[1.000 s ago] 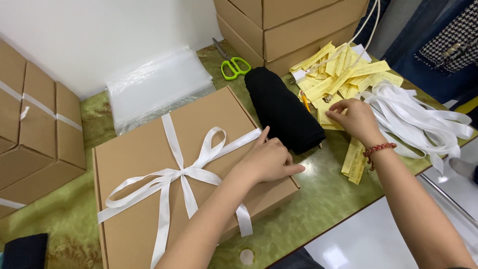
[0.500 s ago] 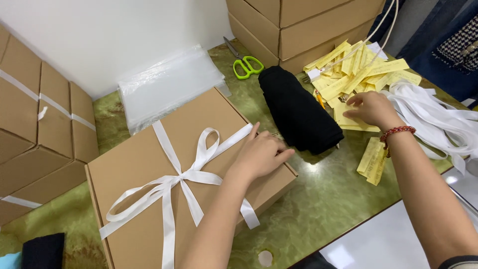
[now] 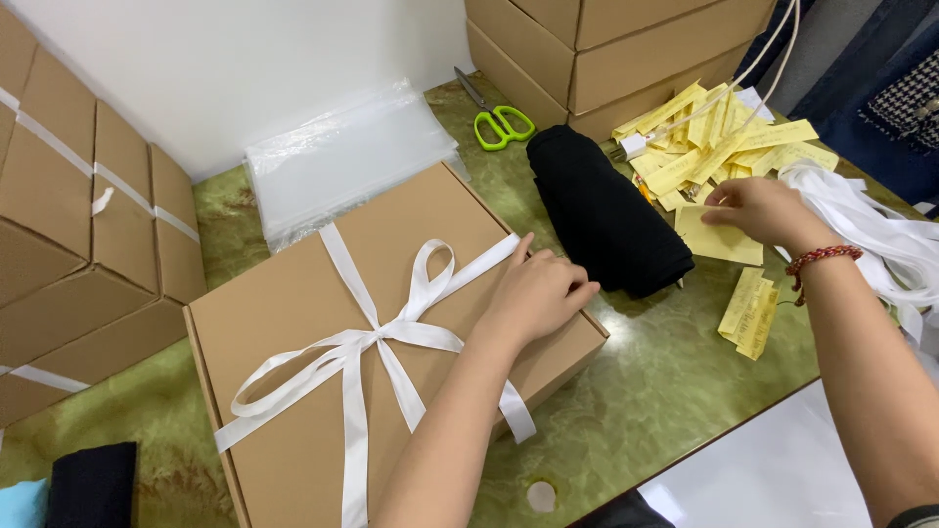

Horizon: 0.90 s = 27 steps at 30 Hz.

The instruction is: The person wraps a white ribbon around a cardboard box, tying it into a bow on top. They then pick up a yellow sticky note and a pencil, write on the note, and place it on the box.

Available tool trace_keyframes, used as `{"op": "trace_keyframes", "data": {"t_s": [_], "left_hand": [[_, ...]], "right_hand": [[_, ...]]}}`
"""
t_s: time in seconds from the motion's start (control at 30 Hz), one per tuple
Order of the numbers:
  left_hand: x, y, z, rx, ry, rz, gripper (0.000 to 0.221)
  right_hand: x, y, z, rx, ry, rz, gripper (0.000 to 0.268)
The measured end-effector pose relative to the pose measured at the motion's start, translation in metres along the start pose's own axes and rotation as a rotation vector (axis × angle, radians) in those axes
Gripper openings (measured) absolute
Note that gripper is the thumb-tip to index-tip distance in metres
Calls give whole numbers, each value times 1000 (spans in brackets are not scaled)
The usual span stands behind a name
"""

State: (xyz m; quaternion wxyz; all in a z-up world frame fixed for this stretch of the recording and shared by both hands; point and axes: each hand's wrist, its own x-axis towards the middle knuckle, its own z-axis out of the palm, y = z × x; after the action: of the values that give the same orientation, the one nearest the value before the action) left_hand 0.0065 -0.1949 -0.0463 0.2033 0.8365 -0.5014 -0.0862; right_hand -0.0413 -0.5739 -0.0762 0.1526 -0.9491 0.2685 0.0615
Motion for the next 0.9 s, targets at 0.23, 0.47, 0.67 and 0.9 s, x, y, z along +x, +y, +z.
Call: {"op": "trace_keyframes", "data": {"t_s": [0.23, 0.47, 0.67, 0.9], "left_hand": [[1, 3, -12, -482, 480, 14, 23], [1, 3, -12, -767, 510, -152, 33], [4, -5, -8, -776, 559, -296, 17], [8, -9, -5, -861, 568, -370, 19]], "right_hand": [[-98, -103, -59, 237, 294, -318, 14], [-114, -166, -55, 276, 34, -549, 14], [-75, -132, -47, 475, 150, -352, 19], [-10, -67, 20, 253, -10, 47, 18]]}}
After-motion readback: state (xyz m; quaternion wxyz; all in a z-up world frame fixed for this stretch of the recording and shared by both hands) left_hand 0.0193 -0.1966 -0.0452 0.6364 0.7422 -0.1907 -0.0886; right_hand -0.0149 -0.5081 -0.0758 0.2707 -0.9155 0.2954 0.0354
